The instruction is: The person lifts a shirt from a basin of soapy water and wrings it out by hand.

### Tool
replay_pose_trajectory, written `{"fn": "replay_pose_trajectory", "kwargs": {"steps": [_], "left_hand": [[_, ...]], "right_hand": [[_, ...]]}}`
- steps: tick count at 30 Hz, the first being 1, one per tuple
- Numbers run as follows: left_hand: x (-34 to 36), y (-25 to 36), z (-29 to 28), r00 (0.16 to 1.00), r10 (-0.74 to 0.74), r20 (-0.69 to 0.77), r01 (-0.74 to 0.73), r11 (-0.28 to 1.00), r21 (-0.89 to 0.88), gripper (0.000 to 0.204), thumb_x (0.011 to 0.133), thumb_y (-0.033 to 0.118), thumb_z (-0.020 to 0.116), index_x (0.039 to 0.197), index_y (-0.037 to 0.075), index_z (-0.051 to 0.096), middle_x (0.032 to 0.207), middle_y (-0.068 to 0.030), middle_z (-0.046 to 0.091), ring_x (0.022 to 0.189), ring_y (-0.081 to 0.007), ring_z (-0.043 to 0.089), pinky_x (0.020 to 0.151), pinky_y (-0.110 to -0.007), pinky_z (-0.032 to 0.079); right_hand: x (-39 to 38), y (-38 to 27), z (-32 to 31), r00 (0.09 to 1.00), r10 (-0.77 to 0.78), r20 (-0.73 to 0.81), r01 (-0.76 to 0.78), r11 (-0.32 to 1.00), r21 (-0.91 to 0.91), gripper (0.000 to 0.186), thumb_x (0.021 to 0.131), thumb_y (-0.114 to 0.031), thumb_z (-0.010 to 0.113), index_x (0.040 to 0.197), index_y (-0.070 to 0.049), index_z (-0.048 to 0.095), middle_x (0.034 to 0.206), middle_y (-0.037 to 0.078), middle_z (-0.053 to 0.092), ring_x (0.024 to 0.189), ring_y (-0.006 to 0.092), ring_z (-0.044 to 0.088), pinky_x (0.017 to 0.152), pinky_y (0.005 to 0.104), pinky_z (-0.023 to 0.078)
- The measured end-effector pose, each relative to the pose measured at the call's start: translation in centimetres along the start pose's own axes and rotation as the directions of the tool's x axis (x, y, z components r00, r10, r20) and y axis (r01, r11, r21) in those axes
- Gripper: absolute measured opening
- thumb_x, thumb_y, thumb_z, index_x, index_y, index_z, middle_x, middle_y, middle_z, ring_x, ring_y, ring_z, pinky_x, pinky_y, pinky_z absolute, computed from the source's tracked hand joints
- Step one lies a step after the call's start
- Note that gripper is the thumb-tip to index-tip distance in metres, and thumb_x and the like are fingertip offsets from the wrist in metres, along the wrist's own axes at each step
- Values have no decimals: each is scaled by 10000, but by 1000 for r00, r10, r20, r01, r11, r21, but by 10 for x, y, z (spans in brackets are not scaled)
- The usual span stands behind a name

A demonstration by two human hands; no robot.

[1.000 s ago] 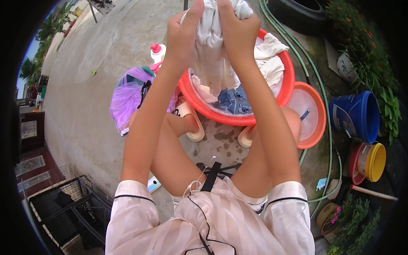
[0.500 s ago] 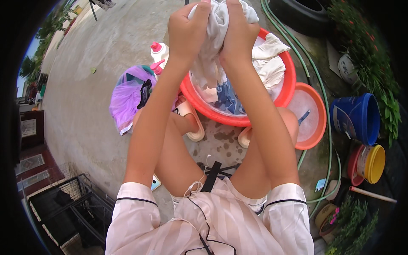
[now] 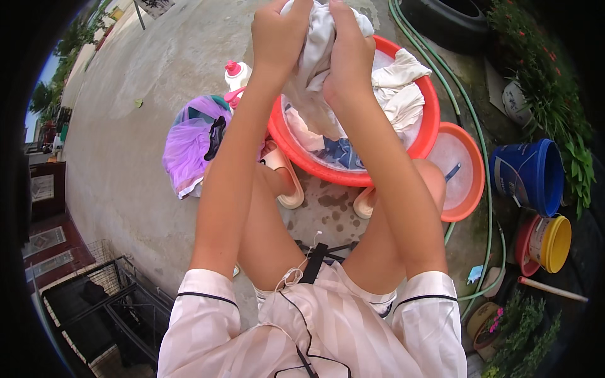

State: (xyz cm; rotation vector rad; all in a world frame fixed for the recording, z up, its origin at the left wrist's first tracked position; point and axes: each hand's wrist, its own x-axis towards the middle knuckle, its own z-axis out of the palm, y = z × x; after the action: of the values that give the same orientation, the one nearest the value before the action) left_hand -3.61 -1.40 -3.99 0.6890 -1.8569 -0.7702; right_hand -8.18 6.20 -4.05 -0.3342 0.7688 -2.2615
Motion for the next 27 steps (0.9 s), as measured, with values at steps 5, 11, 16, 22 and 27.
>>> {"fn": "replay_pose_trajectory", "kwargs": {"steps": [5, 11, 16, 22, 27], "left_hand": [[-37, 52, 17, 963, 25, 269, 1, 995, -97, 333, 785, 301, 559, 732, -22, 621, 564, -145, 576, 498, -210, 529, 530, -329, 436], [-12, 51, 9, 981, -147, 129, 149, 989, -8, 332, 757, 299, 566, 692, -25, 593, 543, -169, 528, 486, -230, 519, 513, -346, 416], [-5, -4, 18, 976, 216, 10, -215, 976, -24, 230, 831, 180, 556, 776, -36, 613, 715, -196, 627, 658, -283, 627, 565, -373, 455], [-48, 57, 30, 968, -43, 248, 63, 995, -72, 327, 756, 291, 566, 659, -21, 577, 529, -168, 511, 487, -220, 520, 508, -352, 411], [-30, 40, 27, 968, -191, 165, 218, 963, -161, 347, 749, 296, 574, 623, -27, 549, 493, -110, 491, 474, -171, 499, 490, -355, 392]], "right_hand": [[54, -11, -76, 981, -64, 182, 44, 993, 112, 192, 919, -273, 440, 810, -142, 527, 720, -7, 550, 652, 130, 561, 591, 278, 481], [17, -24, -26, 997, 41, -67, -41, 999, 5, 213, 915, -256, 450, 944, -91, 580, 858, 27, 609, 796, 145, 594, 710, 283, 483], [-3, -4, -20, 992, -125, -16, 120, 975, -185, 208, 906, -199, 472, 995, -49, 584, 940, 50, 617, 884, 141, 586, 786, 279, 465], [28, -41, -52, 972, 165, -170, -177, 982, -59, 272, 845, -332, 556, 706, -99, 540, 608, 13, 538, 570, 151, 570, 562, 266, 464], [10, -36, -32, 969, 137, -205, -162, 980, -111, 241, 860, -314, 525, 837, -77, 562, 770, 36, 607, 692, 134, 599, 637, 280, 480]]}}
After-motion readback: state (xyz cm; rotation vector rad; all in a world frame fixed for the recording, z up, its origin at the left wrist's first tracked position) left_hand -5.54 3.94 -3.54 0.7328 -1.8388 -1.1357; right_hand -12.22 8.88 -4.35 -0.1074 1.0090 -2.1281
